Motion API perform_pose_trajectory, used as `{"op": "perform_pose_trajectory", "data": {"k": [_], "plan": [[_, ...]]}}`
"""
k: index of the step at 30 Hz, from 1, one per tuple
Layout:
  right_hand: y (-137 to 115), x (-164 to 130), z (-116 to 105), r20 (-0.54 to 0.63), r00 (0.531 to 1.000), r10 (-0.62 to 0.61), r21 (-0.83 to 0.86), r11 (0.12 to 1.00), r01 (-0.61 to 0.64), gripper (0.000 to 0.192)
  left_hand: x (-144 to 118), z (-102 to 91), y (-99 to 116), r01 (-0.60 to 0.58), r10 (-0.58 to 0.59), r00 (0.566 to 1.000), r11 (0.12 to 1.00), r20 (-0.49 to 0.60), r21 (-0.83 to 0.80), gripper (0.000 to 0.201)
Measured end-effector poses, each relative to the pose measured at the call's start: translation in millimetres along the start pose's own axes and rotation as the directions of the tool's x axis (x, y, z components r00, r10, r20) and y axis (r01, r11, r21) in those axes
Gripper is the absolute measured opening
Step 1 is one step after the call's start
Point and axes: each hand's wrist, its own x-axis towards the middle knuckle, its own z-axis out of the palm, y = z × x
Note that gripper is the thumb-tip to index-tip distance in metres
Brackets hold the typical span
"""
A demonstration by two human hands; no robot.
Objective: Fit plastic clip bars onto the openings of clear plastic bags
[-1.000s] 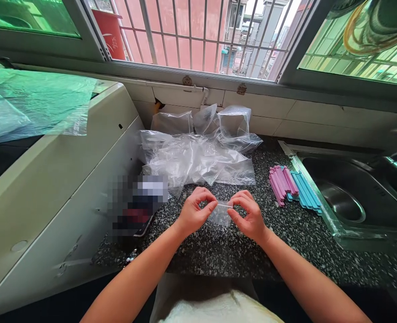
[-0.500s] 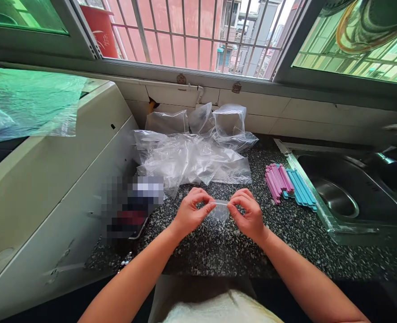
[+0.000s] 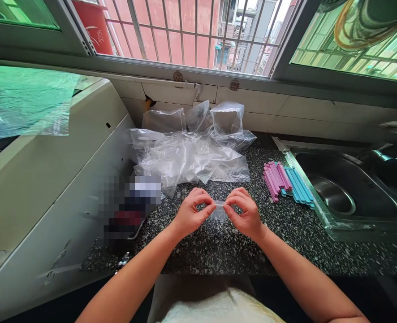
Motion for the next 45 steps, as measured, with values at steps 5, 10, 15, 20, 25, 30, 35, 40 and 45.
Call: {"op": "perform_pose_trajectory", "data": {"k": [5, 10, 15, 20, 25, 30, 35, 40, 45], "plan": [[1, 0, -1, -0.09, 0.995, 0.034, 0.025, 0.999, -0.031, 0.015, 0, 1.4, -4, 0.042, -0.045, 0.997, 0.998, 0.069, 0.038, 0.01], [4, 0, -5, -0.166, 0.983, 0.083, 0.056, 0.996, -0.075, 0.015, 1, 2.0, -6, 0.03, -0.04, 0.992, 0.996, 0.117, 0.084, 0.021], [5, 0, -5, -0.176, 0.979, 0.101, 0.057, 0.994, -0.093, 0.016, 1, 3.1, -5, 0.022, -0.032, 0.992, 0.996, 0.125, 0.084, 0.02], [4, 1, -5, -0.193, 0.973, 0.125, 0.07, 0.991, -0.114, 0.017, 0, 6.4, -7, 0.035, -0.05, 0.98, 0.996, 0.191, 0.082, 0.012], [7, 1, -7, -0.212, 0.97, 0.119, 0.061, 0.992, -0.108, 0.016, 0, 6.9, -9, 0.008, -0.021, 0.976, 0.998, 0.219, 0.061, 0.019], [5, 1, -7, -0.194, 0.976, 0.097, 0.058, 0.994, -0.087, 0.015, 0, 4.8, -8, 0.011, -0.03, 0.979, 0.996, 0.203, 0.093, 0.016], [2, 1, -3, -0.155, 0.983, 0.1, 0.088, 0.992, -0.087, 0.017, 1, 2.6, -8, -0.009, 0.001, 0.997, 0.995, 0.077, 0.096, 0.012], [2, 0, 2, -0.138, 0.986, 0.093, 0.084, 0.993, -0.082, 0.016, 1, 3.1, -5, -0.039, 0.034, 0.996, 0.997, 0.082, 0.059, 0.018], [2, 1, 5, -0.109, 0.989, 0.097, 0.054, 0.994, -0.091, 0.015, 1, 2.8, -4, -0.016, 0.01, 0.993, 0.999, 0.114, 0.05, 0.02]]}}
